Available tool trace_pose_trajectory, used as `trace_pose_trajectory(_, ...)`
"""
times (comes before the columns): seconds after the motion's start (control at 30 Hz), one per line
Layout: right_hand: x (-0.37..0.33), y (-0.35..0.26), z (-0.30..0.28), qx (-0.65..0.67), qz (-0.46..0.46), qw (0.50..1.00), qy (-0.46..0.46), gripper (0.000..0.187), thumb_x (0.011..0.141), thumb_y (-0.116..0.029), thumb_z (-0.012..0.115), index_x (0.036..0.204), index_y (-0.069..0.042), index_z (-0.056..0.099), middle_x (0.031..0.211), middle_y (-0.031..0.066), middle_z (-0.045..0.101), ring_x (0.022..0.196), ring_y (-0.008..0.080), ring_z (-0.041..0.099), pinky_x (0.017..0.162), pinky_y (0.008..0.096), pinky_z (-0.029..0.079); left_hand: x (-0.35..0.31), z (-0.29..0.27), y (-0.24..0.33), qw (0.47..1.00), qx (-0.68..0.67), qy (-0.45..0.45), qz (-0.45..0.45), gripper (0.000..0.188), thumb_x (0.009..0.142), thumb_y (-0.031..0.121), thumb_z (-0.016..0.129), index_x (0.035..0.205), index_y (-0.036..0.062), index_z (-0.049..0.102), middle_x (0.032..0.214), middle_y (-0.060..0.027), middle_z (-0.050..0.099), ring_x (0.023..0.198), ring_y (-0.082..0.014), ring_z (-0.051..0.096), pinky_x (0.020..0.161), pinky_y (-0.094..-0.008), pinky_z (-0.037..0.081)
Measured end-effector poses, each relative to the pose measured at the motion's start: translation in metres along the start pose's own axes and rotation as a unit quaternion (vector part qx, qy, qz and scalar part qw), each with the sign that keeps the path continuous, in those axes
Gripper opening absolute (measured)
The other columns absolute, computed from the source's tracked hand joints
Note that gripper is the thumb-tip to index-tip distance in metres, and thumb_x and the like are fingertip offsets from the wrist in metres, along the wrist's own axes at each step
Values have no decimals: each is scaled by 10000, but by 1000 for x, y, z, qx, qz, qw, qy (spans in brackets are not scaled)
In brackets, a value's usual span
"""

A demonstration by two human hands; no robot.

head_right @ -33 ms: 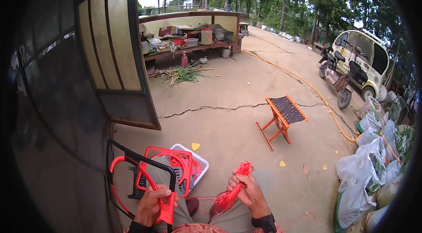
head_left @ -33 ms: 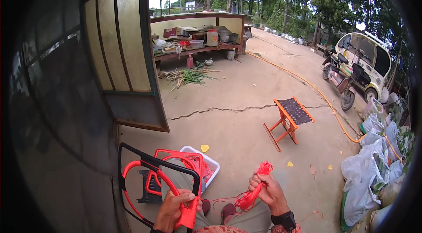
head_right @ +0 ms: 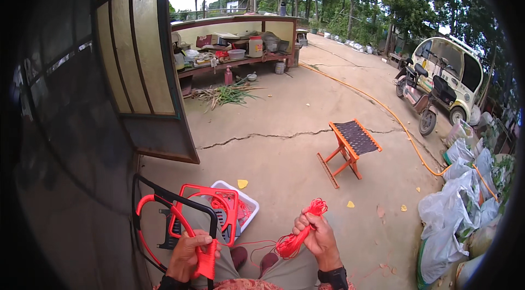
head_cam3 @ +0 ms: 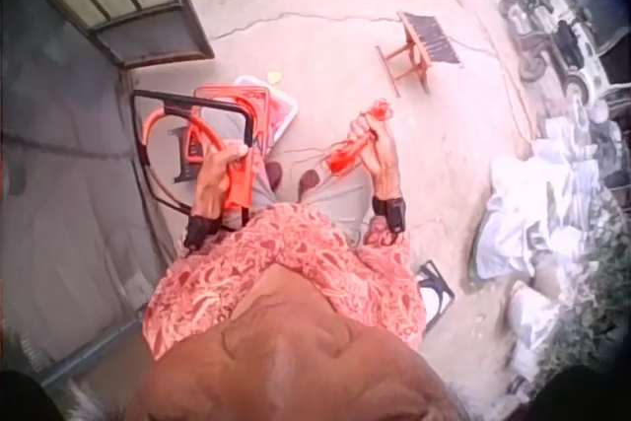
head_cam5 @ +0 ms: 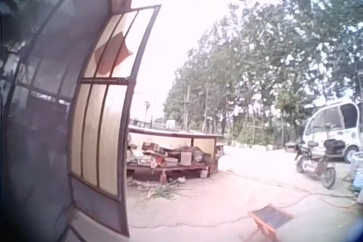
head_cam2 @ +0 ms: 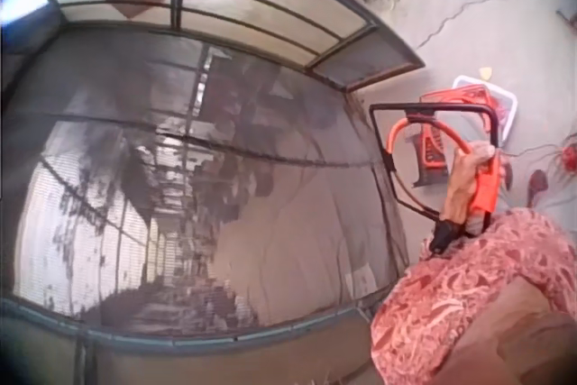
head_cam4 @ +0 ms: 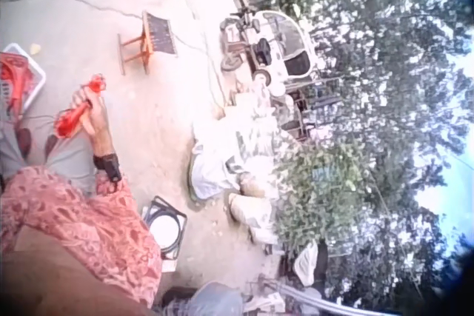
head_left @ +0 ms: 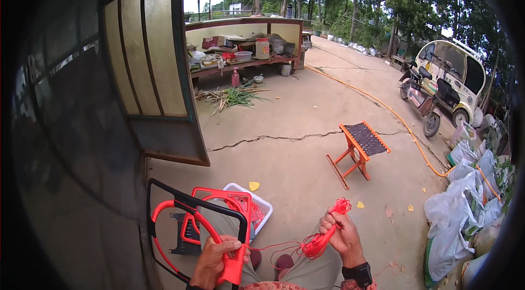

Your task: Wrapping a red string around a black and red frame component.

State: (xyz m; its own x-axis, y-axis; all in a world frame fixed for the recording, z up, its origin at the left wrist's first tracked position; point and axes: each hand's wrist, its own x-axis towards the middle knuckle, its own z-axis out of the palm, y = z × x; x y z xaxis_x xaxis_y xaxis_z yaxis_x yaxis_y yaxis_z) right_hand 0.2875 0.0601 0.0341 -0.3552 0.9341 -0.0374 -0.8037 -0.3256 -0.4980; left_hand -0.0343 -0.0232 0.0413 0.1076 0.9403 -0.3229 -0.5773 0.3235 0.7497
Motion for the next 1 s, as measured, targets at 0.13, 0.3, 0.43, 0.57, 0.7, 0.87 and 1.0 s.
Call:
trace_pose_trajectory(0.13,-25,-73,-10,144,-274,951,-17,176,999,-186,452,1069,-47,534,721,3,416,679,121,428,606,265,424,7,12,9,998,-19,40,50,117,751,29,652,770,-67,587,734,-236,650,606,-308,667,573,-406,583)
trace_pose_trajectory(0.3,-48,-134,-55,98,-441,892,17,200,1001,-198,454,1110,-47,527,721,-8,418,656,105,423,563,251,424,42,27,-5,990,2,83,115,124,761,20,648,787,-94,607,700,-216,642,556,-274,653,554,-384,582)
trace_pose_trajectory(0.43,-50,-159,-88,35,-480,869,117,186,995,-182,458,1102,-43,520,722,-19,413,646,97,422,562,245,422,64,55,-7,989,2,62,134,113,770,12,648,790,-92,608,699,-214,637,571,-268,658,546,-395,596)
trace_pose_trajectory(0.57,-55,-184,-111,77,-470,870,127,168,990,-169,458,1089,-43,513,723,-19,413,647,101,425,573,248,418,86,63,3,990,15,5,141,90,769,-11,654,776,-87,607,683,-193,626,568,-261,650,541,-384,598)
trace_pose_trajectory(0.7,-51,-193,-130,88,-465,867,158,177,983,-177,469,1093,-43,507,730,-19,424,646,109,426,583,264,422,81,85,-2,987,35,27,152,65,767,-22,653,750,-63,606,615,-128,571,563,-235,634,525,-381,596)
trace_pose_trajectory(0.87,-59,-185,-147,95,-457,868,167,198,977,-213,486,1122,-80,514,748,-16,462,660,110,473,607,277,452,76,81,-26,989,23,20,145,86,770,0,655,759,-68,604,654,-155,597,577,-250,646,537,-378,588)
trace_pose_trajectory(1.0,-46,-151,-125,94,-401,878,243,226,974,-309,499,1145,-167,532,785,-8,502,687,116,509,647,296,487,74,84,-29,986,-1,64,152,63,779,-17,652,753,-40,600,629,-107,572,579,-227,640,533,-367,580)
